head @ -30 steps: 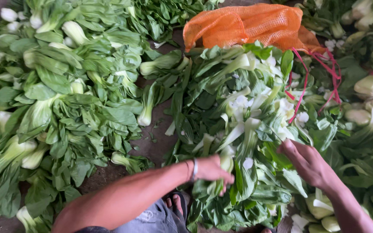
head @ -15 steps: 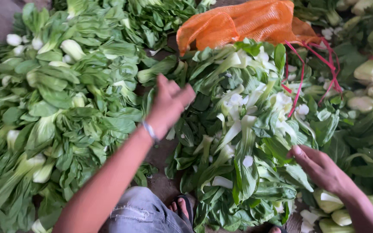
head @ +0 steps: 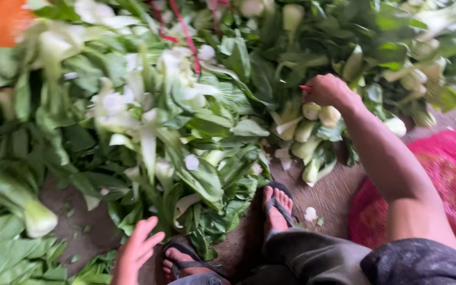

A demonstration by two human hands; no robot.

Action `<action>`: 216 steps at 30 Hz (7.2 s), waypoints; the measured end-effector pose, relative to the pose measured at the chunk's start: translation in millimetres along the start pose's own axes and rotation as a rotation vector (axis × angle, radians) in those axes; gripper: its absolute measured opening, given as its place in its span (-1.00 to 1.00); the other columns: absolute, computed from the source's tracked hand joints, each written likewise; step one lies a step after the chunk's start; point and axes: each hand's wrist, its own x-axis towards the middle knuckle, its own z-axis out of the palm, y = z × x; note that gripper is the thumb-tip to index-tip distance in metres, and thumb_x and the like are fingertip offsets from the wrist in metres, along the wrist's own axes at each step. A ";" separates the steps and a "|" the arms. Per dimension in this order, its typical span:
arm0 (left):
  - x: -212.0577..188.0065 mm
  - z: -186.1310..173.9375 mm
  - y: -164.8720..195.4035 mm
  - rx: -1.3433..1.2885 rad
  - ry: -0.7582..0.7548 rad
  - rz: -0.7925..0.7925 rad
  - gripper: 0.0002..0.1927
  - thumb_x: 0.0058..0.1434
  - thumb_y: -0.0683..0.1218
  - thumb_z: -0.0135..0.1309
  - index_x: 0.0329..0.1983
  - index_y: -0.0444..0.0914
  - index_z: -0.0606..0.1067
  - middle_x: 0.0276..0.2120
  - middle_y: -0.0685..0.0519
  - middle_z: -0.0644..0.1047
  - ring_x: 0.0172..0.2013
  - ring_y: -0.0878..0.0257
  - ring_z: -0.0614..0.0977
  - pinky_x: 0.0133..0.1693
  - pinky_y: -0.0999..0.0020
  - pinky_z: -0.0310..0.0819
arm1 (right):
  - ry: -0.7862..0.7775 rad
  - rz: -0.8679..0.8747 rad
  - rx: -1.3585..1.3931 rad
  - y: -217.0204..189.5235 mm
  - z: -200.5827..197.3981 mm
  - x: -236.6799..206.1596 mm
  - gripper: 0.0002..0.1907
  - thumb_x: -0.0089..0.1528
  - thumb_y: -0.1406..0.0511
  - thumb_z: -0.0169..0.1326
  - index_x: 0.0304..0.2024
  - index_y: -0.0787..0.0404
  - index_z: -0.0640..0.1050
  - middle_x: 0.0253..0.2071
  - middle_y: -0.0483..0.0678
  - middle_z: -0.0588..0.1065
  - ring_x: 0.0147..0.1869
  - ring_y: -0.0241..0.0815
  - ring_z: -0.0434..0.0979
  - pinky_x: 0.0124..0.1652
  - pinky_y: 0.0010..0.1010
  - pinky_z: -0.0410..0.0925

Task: The person sits on the floor among large piles of bok choy, picks up individual heads, and uses a small knife to cut off root ends and strip outer leaves, tossing trimmed heads aside and discards onto the floor piles.

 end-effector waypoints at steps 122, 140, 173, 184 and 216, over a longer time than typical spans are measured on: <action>-22.3 -27.2 133.9 0.170 0.209 1.038 -0.47 0.13 0.04 0.40 0.07 -0.24 0.46 -0.17 0.04 0.64 -0.17 0.23 0.73 -0.11 0.32 0.62 | 0.528 -1.305 0.282 -369.5 -162.1 -181.2 -0.45 0.13 0.07 0.29 -0.17 0.27 0.31 -0.39 -0.08 0.50 -0.41 -0.04 0.57 -0.46 -0.22 0.37; -18.6 -28.3 127.9 0.438 0.496 1.301 -0.41 0.18 0.01 0.33 0.20 -0.24 0.37 0.02 -0.08 0.57 0.00 -0.03 0.66 0.04 0.11 0.56 | 0.483 -1.314 0.337 -352.0 -165.5 -174.4 -0.45 0.13 0.03 0.25 -0.15 0.24 0.29 -0.40 -0.15 0.58 -0.43 -0.18 0.62 -0.46 -0.32 0.36; -17.4 -33.1 134.5 0.376 0.209 0.897 -0.23 -0.01 0.39 0.29 0.01 -0.29 0.54 -0.16 -0.03 0.68 -0.16 0.16 0.74 -0.06 0.25 0.61 | -0.106 -0.855 0.482 -364.4 -143.9 -154.6 -0.43 0.05 0.08 0.40 -0.02 0.26 0.56 -0.28 0.04 0.56 -0.27 -0.18 0.54 -0.21 -0.29 0.43; 3.2 -45.9 127.2 -0.003 0.391 0.836 -0.41 0.15 0.30 0.21 0.01 -0.23 0.55 -0.24 0.09 0.68 -0.30 0.31 0.68 -0.22 0.37 0.58 | -0.030 -0.528 0.327 -361.5 -143.2 -152.6 -0.35 0.05 -0.10 0.35 -0.03 0.19 0.58 -0.49 0.09 0.55 -0.44 -0.10 0.52 -0.31 -0.24 0.42; -70.7 -180.0 185.5 -0.905 0.562 0.850 -0.44 0.36 0.39 -0.17 -0.12 -0.17 0.14 -0.27 0.01 0.30 -0.28 0.15 0.39 -0.23 0.23 0.31 | -0.397 -0.548 0.861 -252.5 -28.0 -45.0 -0.48 0.22 0.20 0.18 0.20 0.23 0.50 0.02 -0.02 0.61 0.19 -0.23 0.54 0.19 -0.34 0.32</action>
